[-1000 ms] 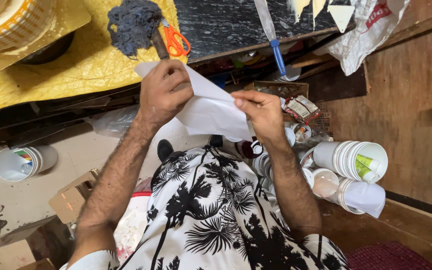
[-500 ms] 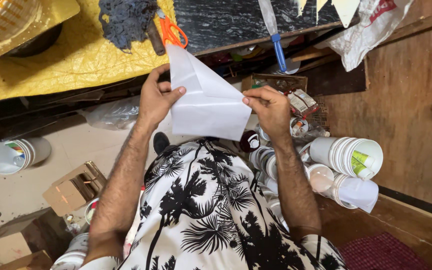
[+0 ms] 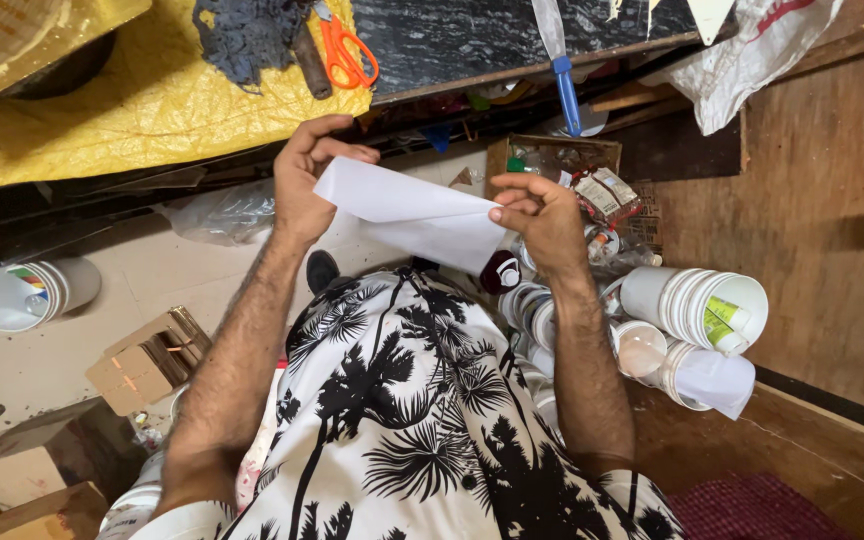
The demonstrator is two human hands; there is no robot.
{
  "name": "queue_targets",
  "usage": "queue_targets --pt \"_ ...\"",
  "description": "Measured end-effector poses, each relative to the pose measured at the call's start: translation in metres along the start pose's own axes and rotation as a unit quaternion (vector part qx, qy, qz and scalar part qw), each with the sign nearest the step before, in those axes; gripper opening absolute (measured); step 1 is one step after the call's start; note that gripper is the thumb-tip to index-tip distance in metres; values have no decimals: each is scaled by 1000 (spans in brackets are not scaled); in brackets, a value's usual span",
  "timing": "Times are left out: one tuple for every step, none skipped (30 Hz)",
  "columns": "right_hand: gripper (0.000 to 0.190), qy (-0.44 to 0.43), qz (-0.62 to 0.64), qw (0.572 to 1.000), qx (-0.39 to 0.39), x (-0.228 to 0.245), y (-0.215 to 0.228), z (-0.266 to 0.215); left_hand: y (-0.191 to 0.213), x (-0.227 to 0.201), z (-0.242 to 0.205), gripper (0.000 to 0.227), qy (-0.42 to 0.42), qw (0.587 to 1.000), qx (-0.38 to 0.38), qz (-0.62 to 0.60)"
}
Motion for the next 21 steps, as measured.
queue_targets --pt "34 2 -10 1000 5 -1 0 1 0 -1 2 53 10 1000 -16 2" --pt "31 4 -19 1000 9 -1 -1 2 0 -1 4 49 20 999 -31 5" --pt "29 5 -29 999 15 -1 -2 2 0 -1 3 46 31 998 -48 8" --pt "28 4 -29 1000 8 -2 -3 2 -1 3 2 48 85 995 -55 5" --pt "27 5 -29 1000 0 -1 -4 2 -4 8 1 51 138 988 -63 2" --pt "26 5 -29 1000 -8 -1 -4 2 -5 14 -2 53 190 979 -71 0" --pt "24 44 -75 996 -11 3 -4 2 -10 14 -5 47 159 984 -17 75" --pt "23 84 -120 989 -14 7 -4 1 -15 15 -10 40 127 980 35 149" --pt "21 124 -164 978 -17 11 -5 2 -18 16 -11 34 91 967 88 222" --pt "19 144 -158 977 -7 14 -7 3 -13 18 -10 32 110 969 74 207" --pt "18 159 -153 975 3 16 -7 0 -9 22 -11 30 133 971 61 189" --pt "16 175 -149 973 13 17 -7 -3 -5 26 -13 28 156 972 47 172" --pt "16 166 -122 978 17 17 -7 -3 0 31 -12 27 210 971 22 115" --pt "16 156 -94 983 20 17 -7 -4 5 37 -10 28 262 963 -4 57" --pt "16 146 -67 987 24 17 -7 -5 8 42 -10 30 313 949 -30 -2" --pt "15 96 -52 994 28 14 -7 -4 12 43 -12 30 316 948 -23 19" --pt "14 46 -35 998 31 12 -7 -4 16 42 -14 33 319 947 -15 41" --pt "13 -4 -19 999 34 9 -7 -4 19 42 -16 36 323 944 -6 64" --pt "14 19 -33 998 41 12 -7 -5 19 41 -20 41 325 941 32 91" --pt "14 43 -46 997 47 15 -6 -5 20 39 -24 45 326 935 71 118" --pt "15 66 -60 995 53 18 -6 -5 18 37 -27 50 327 927 110 144"
Point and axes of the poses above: each hand's wrist, its own z-axis towards the middle knuckle, its own y-axis out of the back of the hand, x = y × z, the point moved 4 cm from there along z, towards the middle knuckle, and after that the axes turned 10 degrees about -x, right-handed, at the moved point
